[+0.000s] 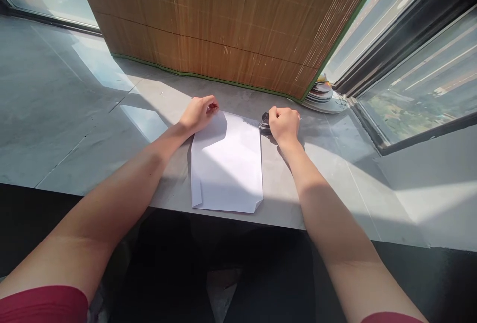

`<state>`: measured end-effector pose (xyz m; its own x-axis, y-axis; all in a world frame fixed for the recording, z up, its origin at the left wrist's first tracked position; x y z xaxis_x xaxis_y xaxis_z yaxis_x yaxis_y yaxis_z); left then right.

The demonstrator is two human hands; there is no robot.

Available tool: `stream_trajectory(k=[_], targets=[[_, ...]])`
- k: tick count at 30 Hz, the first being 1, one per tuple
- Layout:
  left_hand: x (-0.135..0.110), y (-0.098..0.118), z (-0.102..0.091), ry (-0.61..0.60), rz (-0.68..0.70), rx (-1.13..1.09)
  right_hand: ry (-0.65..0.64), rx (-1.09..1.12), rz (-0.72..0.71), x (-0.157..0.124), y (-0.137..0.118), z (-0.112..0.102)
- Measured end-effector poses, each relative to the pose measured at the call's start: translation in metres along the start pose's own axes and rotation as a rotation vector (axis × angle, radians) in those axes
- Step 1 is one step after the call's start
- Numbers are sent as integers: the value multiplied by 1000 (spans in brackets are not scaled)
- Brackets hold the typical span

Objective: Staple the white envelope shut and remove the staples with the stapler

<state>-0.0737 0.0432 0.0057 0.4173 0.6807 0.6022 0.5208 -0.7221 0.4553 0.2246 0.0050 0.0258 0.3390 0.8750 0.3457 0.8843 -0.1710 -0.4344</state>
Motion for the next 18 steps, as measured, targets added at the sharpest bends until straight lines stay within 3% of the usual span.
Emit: stream_trajectory(k=[4, 18], targets=[[0, 0, 1, -10, 1, 3, -50, -19, -31, -1, -2, 2], [2, 2, -2, -14, 4, 1, -9, -38, -58, -2, -1, 10]])
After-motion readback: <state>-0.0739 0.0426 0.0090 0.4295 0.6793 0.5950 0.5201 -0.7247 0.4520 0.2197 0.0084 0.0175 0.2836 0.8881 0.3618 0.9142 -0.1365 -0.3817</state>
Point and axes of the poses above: each hand's wrist, its own x-axis towards the middle knuckle, its own z-axis out of the palm, y = z × x, the point moved 2 cm from there along x, towards the middle knuckle, and after that the axes turned 13 degrees about z, right-handed, at the moved point
